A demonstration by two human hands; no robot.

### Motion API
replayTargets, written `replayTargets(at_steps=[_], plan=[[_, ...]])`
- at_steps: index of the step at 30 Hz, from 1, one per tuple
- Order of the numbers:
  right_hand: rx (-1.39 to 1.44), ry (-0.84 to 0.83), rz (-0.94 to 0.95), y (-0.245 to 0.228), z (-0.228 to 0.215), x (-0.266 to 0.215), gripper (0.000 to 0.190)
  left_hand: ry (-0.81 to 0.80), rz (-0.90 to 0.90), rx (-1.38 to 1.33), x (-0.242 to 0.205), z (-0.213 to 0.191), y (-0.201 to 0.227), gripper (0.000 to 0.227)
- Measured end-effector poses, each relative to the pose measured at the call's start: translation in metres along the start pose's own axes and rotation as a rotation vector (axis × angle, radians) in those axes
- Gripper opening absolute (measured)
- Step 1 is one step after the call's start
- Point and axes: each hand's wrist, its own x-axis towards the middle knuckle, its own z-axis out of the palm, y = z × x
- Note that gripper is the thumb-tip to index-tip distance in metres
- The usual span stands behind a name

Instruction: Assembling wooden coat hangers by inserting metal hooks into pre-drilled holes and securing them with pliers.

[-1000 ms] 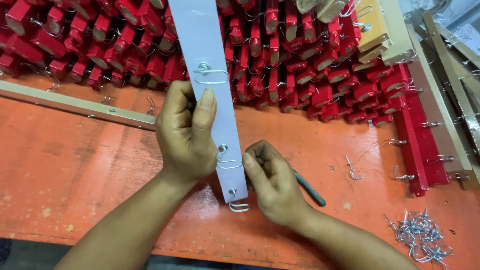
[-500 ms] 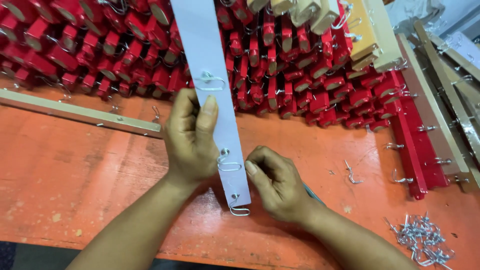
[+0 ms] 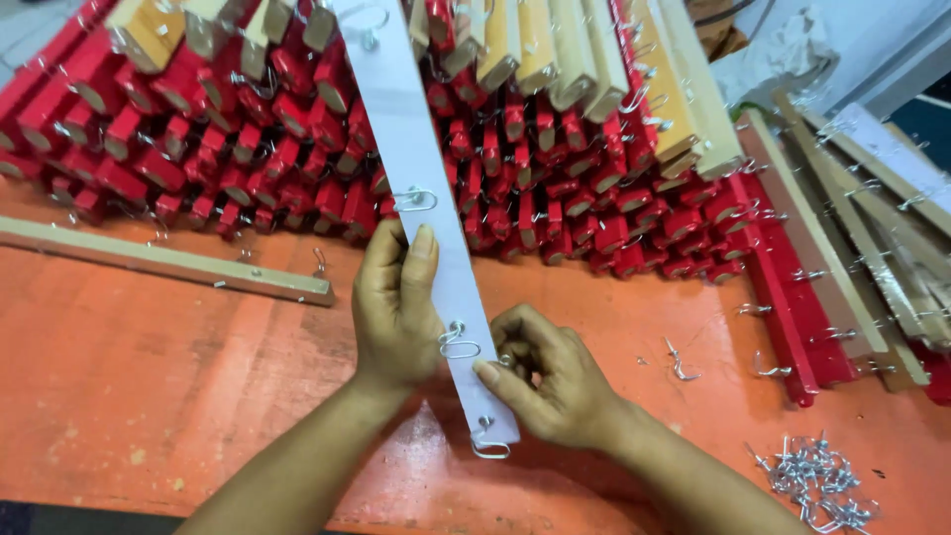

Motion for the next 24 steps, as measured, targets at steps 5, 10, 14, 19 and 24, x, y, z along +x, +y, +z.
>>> replayTargets(at_steps=[5,10,14,19,24], plan=[[-0.023,0.039,0.013,-0.014,-0.006,-0.001,0.019,-0.001,-0.144,-0.036,-0.001,0.004,0.003,0.025],[0.031,0.028,0.078,-0.027,-0.017,-0.004,0.021,-0.045,-0.194,-0.057,-0.003,0.01,0.007,0.025],[0.232,0.076,0.123,-0.038,-0.029,0.0,0.024,-0.149,-0.098,0.001,0.013,0.011,0.015,0.028],[0.354,0.195,0.211,-0.062,-0.05,0.041,0.026,-0.206,0.02,0.233,0.054,0.014,0.054,0.034],[0.122,0.293,0.131,-0.082,-0.068,0.118,0.019,-0.113,0.242,0.413,0.097,0.007,0.06,0.048]])
